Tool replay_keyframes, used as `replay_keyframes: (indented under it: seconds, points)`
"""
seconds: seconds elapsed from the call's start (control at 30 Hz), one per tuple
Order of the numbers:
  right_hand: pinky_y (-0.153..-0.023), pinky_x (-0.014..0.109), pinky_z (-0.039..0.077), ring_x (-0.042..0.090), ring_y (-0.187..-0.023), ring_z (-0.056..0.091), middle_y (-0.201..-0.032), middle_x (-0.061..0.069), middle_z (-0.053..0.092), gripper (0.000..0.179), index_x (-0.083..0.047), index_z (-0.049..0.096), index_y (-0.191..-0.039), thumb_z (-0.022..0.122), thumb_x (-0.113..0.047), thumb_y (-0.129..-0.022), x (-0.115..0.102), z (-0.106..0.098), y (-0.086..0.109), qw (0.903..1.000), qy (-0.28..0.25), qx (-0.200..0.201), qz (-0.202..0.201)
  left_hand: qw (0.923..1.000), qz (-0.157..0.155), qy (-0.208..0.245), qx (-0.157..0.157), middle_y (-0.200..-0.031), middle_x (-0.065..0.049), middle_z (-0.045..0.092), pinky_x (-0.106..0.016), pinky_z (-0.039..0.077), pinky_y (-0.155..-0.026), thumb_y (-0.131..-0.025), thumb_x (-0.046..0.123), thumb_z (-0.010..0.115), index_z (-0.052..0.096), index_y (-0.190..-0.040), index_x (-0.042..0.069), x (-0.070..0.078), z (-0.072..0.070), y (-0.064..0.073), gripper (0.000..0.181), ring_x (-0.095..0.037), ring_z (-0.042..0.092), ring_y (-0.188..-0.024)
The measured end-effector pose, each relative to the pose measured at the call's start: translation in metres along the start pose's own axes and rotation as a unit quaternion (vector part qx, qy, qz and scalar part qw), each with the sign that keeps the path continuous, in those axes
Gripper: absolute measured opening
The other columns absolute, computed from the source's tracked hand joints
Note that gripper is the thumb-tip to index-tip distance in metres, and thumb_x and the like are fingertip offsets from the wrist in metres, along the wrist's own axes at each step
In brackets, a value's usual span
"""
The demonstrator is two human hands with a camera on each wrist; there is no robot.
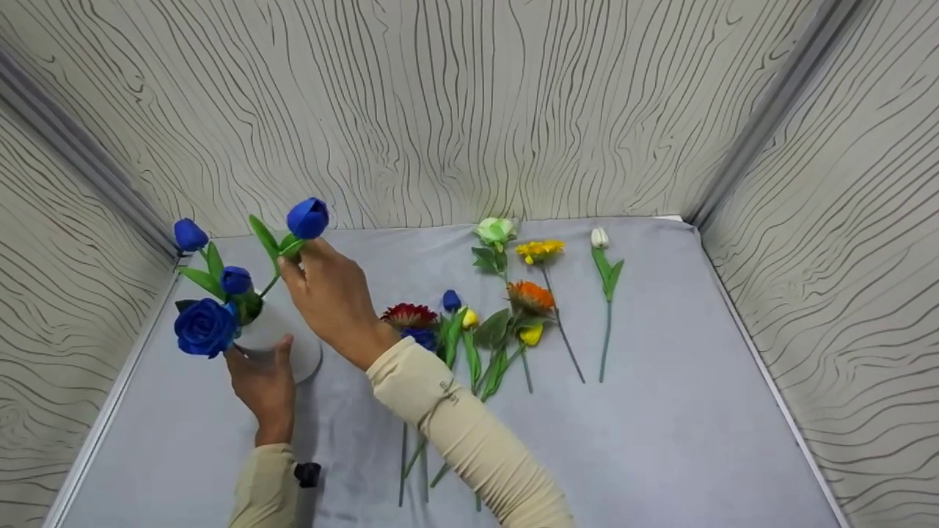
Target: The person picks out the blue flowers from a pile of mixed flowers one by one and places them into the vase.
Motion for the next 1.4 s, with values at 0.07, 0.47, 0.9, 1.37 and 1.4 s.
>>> replay_keyframes:
  seconds: [0.07, 0.47, 0.9, 1.37, 1.4]
  points:
    - [-0.062, 0.026, 0.046, 0.009, -0.071, 0.056, -0.083, 0.0, 0.059, 0.019, -0.006, 0.061, -0.101, 0.052, -0.023, -0.101, 0.0, 0.005, -0.001, 0.9999, 0.012, -0.012, -0.003, 1.0, 0.005, 0.002, -0.002, -0.149, -0.018, 0.036, -0.037, 0.025, -0.112, -0.08, 0.023, 0.081, 0.027, -0.149, -0.002, 0.001, 0.001, 0.0, 0.09, -0.024, 0.033, -0.138]
    - [-0.061, 0.027, 0.048, 0.01, -0.069, 0.06, -0.08, 0.001, 0.066, 0.022, -0.004, 0.061, -0.099, 0.05, -0.023, -0.102, -0.008, -0.005, -0.005, 0.9997, -0.004, 0.015, -0.02, 0.9995, 0.025, 0.02, 0.008, -0.149, -0.019, 0.036, -0.034, 0.024, -0.112, -0.081, 0.017, 0.079, 0.027, -0.148, -0.003, 0.004, 0.002, -0.002, 0.088, -0.024, 0.032, -0.138]
    - [-0.061, 0.025, 0.048, 0.009, -0.069, 0.059, -0.078, 0.002, 0.063, 0.022, -0.005, 0.058, -0.102, 0.046, -0.022, -0.103, -0.013, 0.0, -0.004, 0.999, 0.011, 0.002, -0.044, 1.0, 0.008, 0.004, 0.003, -0.149, -0.021, 0.036, -0.037, 0.024, -0.112, -0.08, 0.019, 0.08, 0.027, -0.148, -0.003, 0.0, 0.001, 0.002, 0.09, -0.025, 0.032, -0.138]
    - [-0.06, 0.026, 0.048, 0.01, -0.069, 0.059, -0.08, 0.002, 0.062, 0.022, -0.004, 0.057, -0.104, 0.045, -0.022, -0.103, -0.019, -0.003, -0.008, 0.9982, 0.006, 0.024, -0.056, 0.9999, -0.001, -0.008, 0.007, -0.146, -0.023, 0.039, -0.038, 0.027, -0.111, -0.08, 0.021, 0.081, 0.028, -0.147, -0.005, 0.001, 0.001, 0.002, 0.089, -0.029, 0.035, -0.136]
    - [-0.059, 0.026, 0.048, 0.01, -0.069, 0.059, -0.081, 0.002, 0.063, 0.021, -0.004, 0.057, -0.105, 0.046, -0.022, -0.103, -0.02, -0.004, -0.008, 0.9977, 0.006, 0.029, -0.061, 1.0, -0.001, -0.005, 0.008, -0.146, -0.022, 0.039, -0.038, 0.027, -0.111, -0.079, 0.021, 0.081, 0.029, -0.147, -0.005, 0.001, 0.001, 0.002, 0.089, -0.028, 0.036, -0.136]
Point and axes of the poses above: each hand's wrist, its own y-axis away from the middle knuckle, its own z-axis out of the palm, x = y × z, the point moved 8 cm from there along -y, towards the middle knuckle
